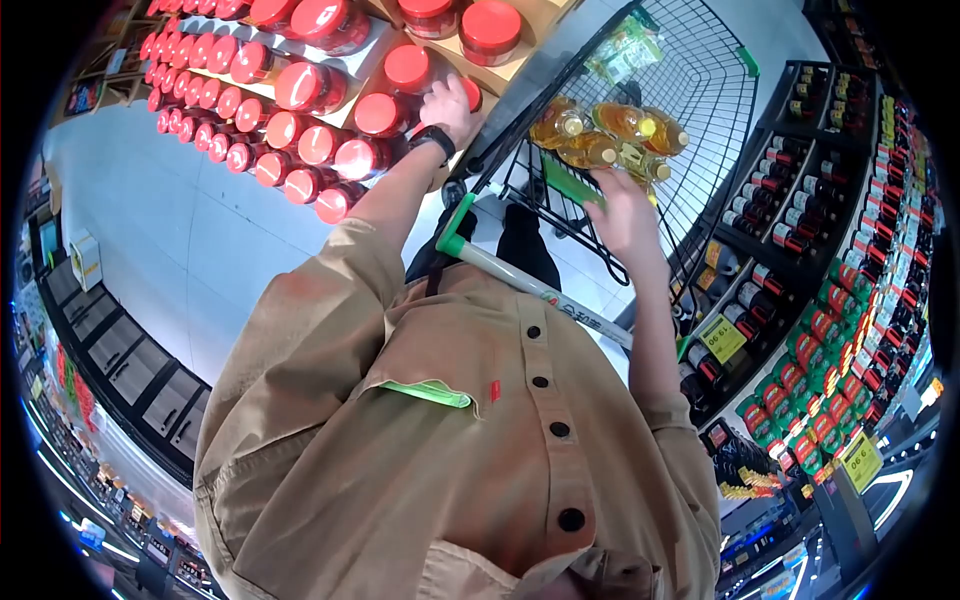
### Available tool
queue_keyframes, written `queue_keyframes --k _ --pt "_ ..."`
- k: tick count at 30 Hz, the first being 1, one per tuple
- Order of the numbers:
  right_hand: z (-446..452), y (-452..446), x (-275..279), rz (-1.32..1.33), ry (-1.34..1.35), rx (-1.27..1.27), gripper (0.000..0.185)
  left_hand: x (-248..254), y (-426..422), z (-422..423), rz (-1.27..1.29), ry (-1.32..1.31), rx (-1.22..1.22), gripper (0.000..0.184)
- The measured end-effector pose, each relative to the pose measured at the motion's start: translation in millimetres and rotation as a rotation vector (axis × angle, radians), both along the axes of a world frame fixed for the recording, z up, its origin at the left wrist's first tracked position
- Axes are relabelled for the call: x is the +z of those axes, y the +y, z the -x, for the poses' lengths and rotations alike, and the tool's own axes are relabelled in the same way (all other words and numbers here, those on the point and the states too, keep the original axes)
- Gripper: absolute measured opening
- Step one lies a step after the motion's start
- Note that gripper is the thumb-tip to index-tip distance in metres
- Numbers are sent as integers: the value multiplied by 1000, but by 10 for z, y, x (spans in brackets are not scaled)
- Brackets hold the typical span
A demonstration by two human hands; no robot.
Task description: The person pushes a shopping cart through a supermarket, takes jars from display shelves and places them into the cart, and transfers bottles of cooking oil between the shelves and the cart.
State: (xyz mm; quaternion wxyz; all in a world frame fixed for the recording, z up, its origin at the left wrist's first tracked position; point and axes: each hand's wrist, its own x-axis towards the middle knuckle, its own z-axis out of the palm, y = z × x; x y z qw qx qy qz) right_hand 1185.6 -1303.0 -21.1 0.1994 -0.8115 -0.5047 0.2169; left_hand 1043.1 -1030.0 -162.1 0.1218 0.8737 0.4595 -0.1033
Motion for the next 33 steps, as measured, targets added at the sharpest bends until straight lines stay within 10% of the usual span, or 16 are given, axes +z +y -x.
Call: queue_keyframes --k 11,21,33 --pt "517 454 -290 -76 191 -7 37 -293 295 45 107 -90 -92 74" --pt "475 598 -249 -246 296 -154 75 1268 20 145 162 -365 -205 75" --pt "565 552 572 -467 913 -196 99 2469 -340 405 1058 -817 41 56"
